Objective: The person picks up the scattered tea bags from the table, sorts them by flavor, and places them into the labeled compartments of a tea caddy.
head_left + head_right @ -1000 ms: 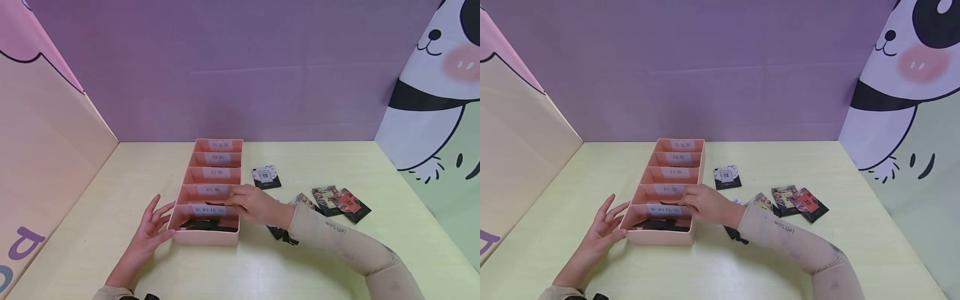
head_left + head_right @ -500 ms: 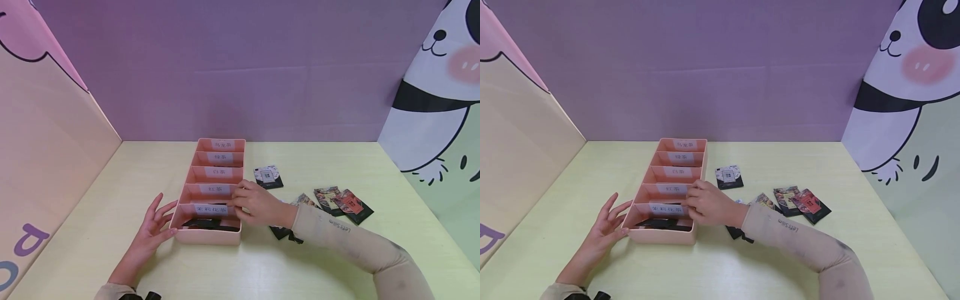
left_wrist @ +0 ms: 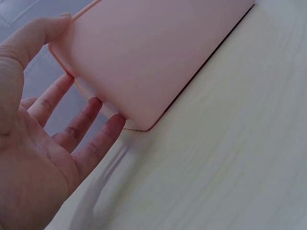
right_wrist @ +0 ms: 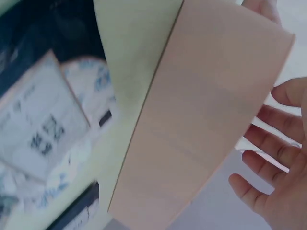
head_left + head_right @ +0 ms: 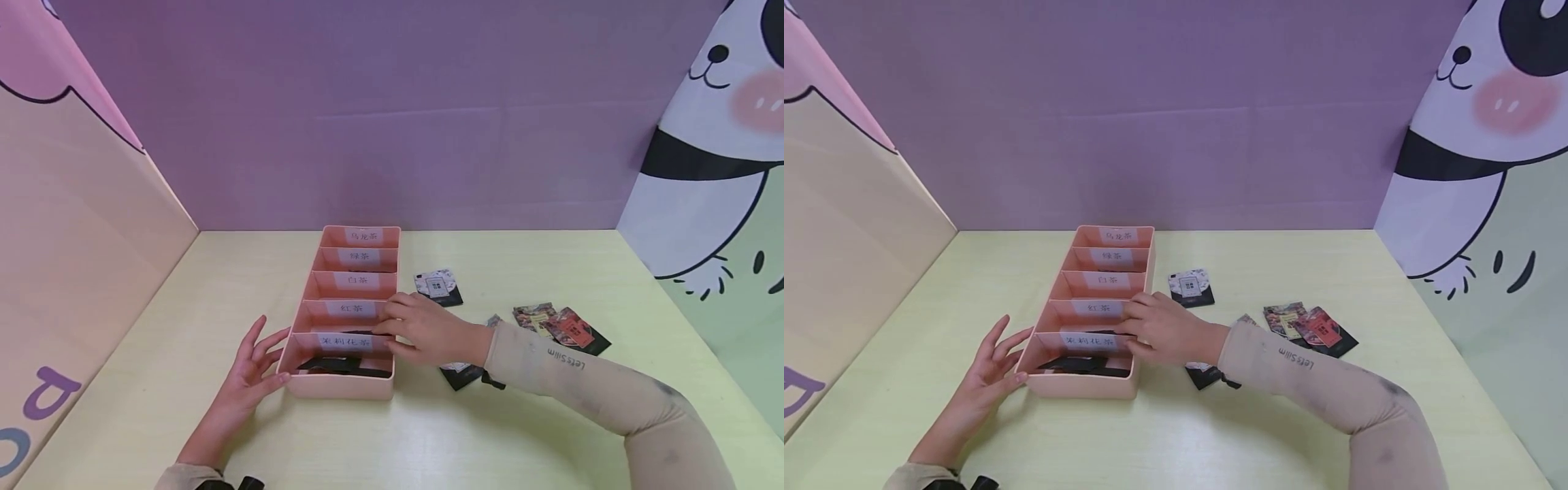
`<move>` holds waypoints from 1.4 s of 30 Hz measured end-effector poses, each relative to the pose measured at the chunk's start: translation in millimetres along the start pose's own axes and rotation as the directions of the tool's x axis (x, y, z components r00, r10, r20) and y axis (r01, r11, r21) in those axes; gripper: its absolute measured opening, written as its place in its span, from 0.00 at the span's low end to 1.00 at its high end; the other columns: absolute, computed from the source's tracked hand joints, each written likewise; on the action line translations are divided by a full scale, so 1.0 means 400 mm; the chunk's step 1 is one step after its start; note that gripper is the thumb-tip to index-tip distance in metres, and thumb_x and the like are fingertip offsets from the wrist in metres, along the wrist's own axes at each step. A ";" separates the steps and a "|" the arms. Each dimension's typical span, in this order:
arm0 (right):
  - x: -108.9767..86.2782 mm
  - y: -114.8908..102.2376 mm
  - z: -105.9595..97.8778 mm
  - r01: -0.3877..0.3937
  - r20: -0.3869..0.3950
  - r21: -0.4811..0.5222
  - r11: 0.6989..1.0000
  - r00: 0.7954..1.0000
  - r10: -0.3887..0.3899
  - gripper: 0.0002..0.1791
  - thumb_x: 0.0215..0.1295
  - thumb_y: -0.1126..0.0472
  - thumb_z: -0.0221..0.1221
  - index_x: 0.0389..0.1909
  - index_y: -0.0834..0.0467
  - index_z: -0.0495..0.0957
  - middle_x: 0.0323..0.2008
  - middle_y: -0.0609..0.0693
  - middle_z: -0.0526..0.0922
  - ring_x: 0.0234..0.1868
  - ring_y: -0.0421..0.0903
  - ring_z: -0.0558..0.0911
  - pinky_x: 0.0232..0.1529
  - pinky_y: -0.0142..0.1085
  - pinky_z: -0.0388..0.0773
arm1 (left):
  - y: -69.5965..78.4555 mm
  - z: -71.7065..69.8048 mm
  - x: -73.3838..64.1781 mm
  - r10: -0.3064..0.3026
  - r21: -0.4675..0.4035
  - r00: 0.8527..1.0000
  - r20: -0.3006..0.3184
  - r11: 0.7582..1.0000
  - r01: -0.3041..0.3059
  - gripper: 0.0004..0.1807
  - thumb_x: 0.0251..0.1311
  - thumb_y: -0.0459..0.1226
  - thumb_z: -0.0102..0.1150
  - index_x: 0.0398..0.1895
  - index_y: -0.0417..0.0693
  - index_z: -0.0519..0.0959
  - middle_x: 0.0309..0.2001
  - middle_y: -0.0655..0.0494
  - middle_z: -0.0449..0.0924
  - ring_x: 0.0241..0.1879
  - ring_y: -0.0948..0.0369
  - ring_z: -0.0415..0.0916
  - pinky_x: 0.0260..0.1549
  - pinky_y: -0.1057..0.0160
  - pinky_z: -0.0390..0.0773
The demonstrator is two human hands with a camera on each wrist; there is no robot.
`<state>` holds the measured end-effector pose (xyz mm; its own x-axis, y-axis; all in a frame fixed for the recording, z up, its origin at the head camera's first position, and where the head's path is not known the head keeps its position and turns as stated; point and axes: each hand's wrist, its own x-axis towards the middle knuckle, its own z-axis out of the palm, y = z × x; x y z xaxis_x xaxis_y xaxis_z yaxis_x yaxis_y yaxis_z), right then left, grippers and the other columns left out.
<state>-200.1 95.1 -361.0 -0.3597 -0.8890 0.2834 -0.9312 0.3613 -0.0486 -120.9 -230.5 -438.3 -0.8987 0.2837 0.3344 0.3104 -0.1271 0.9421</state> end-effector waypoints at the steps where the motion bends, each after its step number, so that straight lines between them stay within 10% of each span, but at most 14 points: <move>1: 0.000 0.006 -0.004 0.004 -0.002 -0.003 1.000 1.000 -0.004 0.13 0.69 0.58 0.60 0.51 0.56 0.84 0.48 0.49 0.81 0.53 0.48 0.75 0.55 0.42 0.74 | 0.000 0.000 0.001 0.004 -0.002 1.000 0.003 1.000 -0.004 0.51 0.63 0.17 0.51 0.80 0.60 0.40 0.67 0.70 0.68 0.60 0.69 0.70 0.51 0.71 0.75; 11: -0.010 0.100 -0.043 -0.003 -0.103 -0.049 0.999 0.995 -0.002 0.13 0.65 0.61 0.63 0.49 0.59 0.83 0.47 0.52 0.81 0.51 0.51 0.77 0.56 0.43 0.74 | -0.004 0.000 0.004 0.029 -0.021 0.999 0.019 0.999 -0.028 0.51 0.63 0.17 0.52 0.80 0.60 0.41 0.67 0.69 0.68 0.61 0.68 0.70 0.51 0.69 0.77; 27: -0.055 0.272 -0.043 -0.226 0.084 -0.069 0.972 0.969 0.232 0.18 0.66 0.59 0.65 0.55 0.59 0.79 0.53 0.57 0.77 0.58 0.57 0.72 0.55 0.54 0.71 | -0.002 -0.004 0.002 0.021 -0.015 1.000 0.014 1.000 -0.021 0.50 0.64 0.19 0.53 0.80 0.60 0.41 0.67 0.69 0.69 0.61 0.69 0.70 0.52 0.70 0.75; 33: -0.058 0.313 -0.039 -0.332 0.241 -0.065 0.941 0.910 0.337 0.26 0.65 0.57 0.67 0.62 0.59 0.76 0.58 0.57 0.75 0.62 0.58 0.68 0.59 0.57 0.67 | 0.000 -0.002 0.002 -0.007 0.008 1.000 -0.004 1.000 0.007 0.51 0.64 0.19 0.53 0.80 0.61 0.40 0.66 0.71 0.69 0.61 0.70 0.70 0.52 0.70 0.75; 42: -0.051 0.341 -0.012 -0.530 0.448 -0.044 0.847 0.748 0.491 0.38 0.63 0.53 0.68 0.72 0.58 0.66 0.68 0.59 0.68 0.68 0.61 0.62 0.68 0.62 0.55 | -0.005 -0.002 0.000 0.057 -0.038 0.998 0.039 0.998 -0.055 0.51 0.63 0.16 0.50 0.80 0.60 0.40 0.67 0.68 0.68 0.61 0.68 0.70 0.50 0.68 0.78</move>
<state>-319.6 163.8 -369.0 -0.7522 -0.6134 -0.2407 -0.5958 0.7892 -0.1491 -121.8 -231.0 -440.1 -0.8671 0.3126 0.3879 0.3475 -0.1783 0.9206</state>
